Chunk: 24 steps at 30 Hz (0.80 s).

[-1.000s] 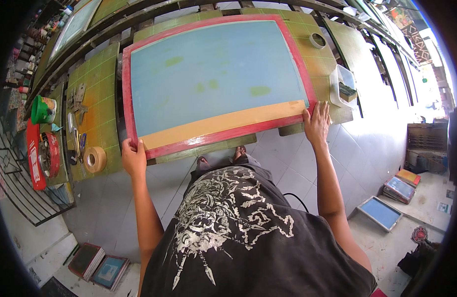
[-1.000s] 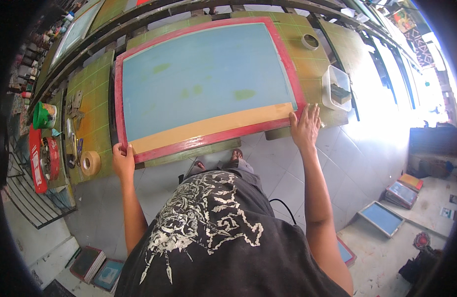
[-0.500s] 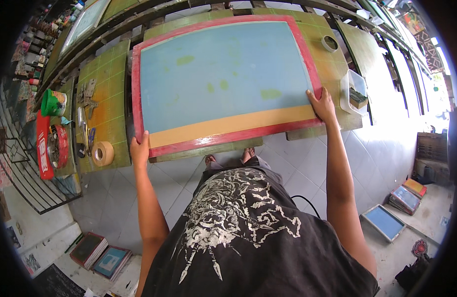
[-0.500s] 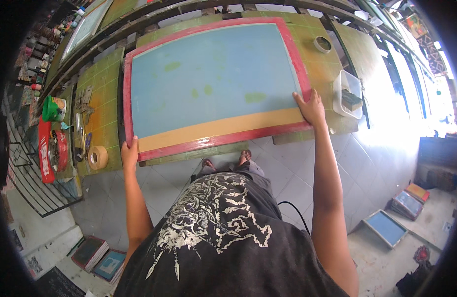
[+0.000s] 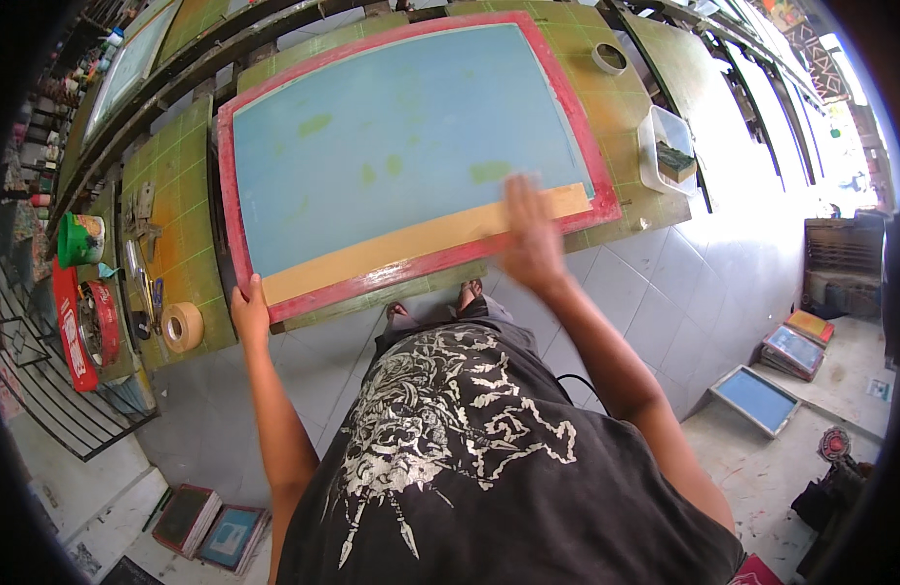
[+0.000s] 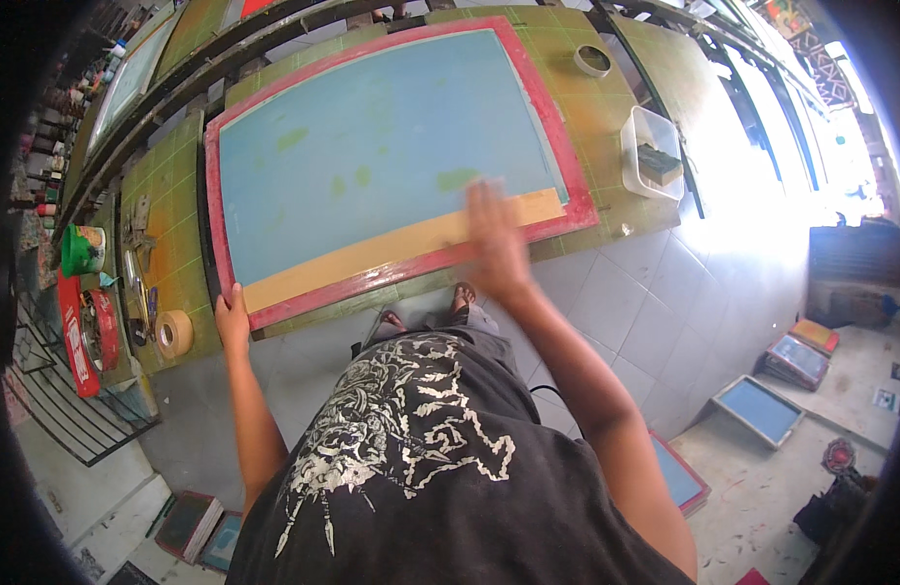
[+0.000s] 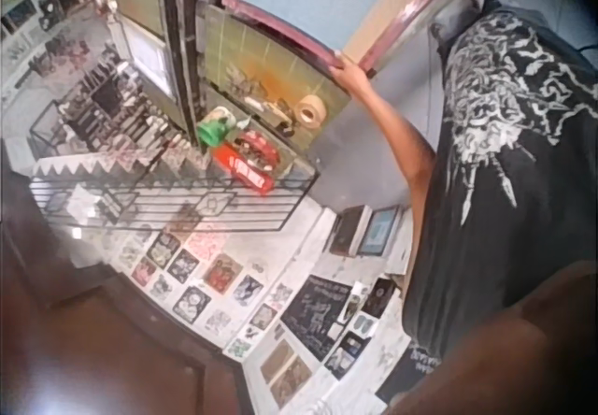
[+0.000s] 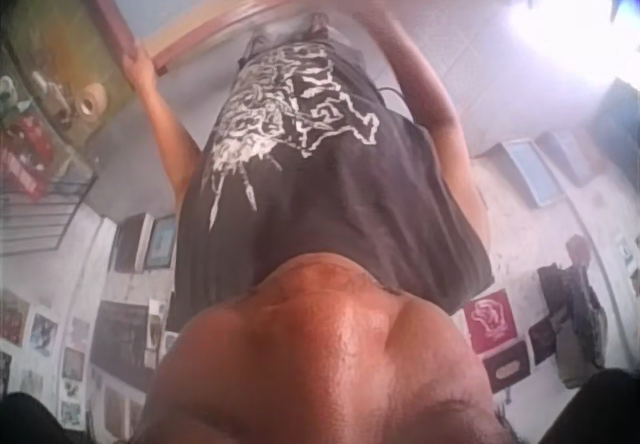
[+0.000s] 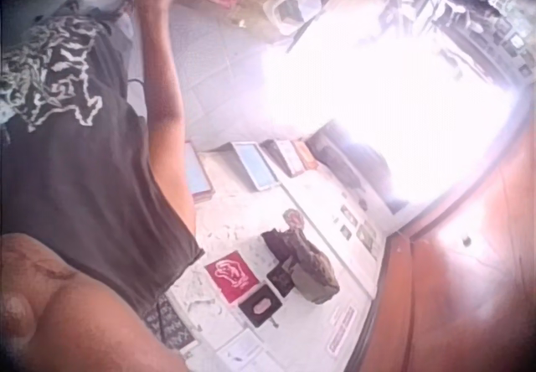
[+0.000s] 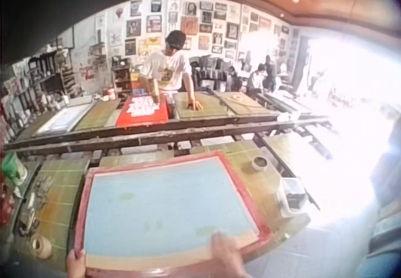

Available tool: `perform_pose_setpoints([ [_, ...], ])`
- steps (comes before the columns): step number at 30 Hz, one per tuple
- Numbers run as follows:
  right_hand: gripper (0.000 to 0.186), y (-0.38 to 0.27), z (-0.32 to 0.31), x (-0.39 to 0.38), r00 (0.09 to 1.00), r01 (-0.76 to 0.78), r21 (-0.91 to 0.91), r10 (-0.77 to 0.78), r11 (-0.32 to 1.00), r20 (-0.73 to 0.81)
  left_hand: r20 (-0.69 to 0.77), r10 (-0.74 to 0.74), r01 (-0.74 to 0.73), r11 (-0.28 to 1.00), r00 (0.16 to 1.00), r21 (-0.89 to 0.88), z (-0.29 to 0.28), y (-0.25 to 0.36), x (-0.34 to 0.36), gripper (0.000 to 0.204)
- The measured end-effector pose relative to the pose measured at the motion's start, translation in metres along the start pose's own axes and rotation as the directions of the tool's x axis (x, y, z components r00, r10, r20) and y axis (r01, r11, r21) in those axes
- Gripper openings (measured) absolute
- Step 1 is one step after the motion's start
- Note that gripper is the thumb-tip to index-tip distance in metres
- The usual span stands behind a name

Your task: The person wipes the surface of a screen-printing frame with a sponge and applies tape along the inner edges of the frame by hand.

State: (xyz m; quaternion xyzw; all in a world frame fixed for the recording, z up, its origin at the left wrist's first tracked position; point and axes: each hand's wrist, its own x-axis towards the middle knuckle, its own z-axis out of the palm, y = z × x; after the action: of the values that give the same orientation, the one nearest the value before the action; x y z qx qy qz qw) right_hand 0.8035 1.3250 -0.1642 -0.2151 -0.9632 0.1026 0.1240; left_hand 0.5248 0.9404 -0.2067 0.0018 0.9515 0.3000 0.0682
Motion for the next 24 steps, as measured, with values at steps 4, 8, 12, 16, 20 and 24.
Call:
perform_pose_setpoints([
  [4,0.090,-0.120,0.034,-0.003,0.893,0.283,0.201,-0.335,0.938,0.301,-0.015,0.021,-0.022,0.999,1.000,-0.042,0.002,-0.005,0.003,0.077],
  [8,0.092,-0.089,0.032,-0.007,0.942,0.187,-0.010,-0.176,0.982,0.287,-0.014,0.025,-0.026,0.997,1.000,-0.077,0.002,-0.007,0.001,0.074],
  [12,0.089,-0.002,0.012,-0.025,0.992,-0.045,-0.055,0.051,0.997,0.111,0.011,0.009,-0.008,0.995,1.000,-0.102,-0.003,0.005,-0.006,0.066],
  [16,0.088,0.081,-0.015,-0.039,0.969,-0.209,-0.342,0.242,0.916,0.057,-0.041,0.043,-0.046,0.995,0.998,-0.089,-0.002,0.005,-0.009,0.061],
  [20,0.089,0.082,0.001,-0.041,0.951,-0.298,-0.399,0.304,0.867,-0.051,0.018,0.036,-0.034,0.996,0.999,-0.083,-0.005,0.006,-0.006,0.064],
  [24,0.096,-0.032,0.025,-0.036,0.973,-0.015,-0.078,0.032,0.997,0.230,0.003,0.076,-0.075,0.991,0.997,-0.107,-0.003,0.001,-0.002,0.059],
])
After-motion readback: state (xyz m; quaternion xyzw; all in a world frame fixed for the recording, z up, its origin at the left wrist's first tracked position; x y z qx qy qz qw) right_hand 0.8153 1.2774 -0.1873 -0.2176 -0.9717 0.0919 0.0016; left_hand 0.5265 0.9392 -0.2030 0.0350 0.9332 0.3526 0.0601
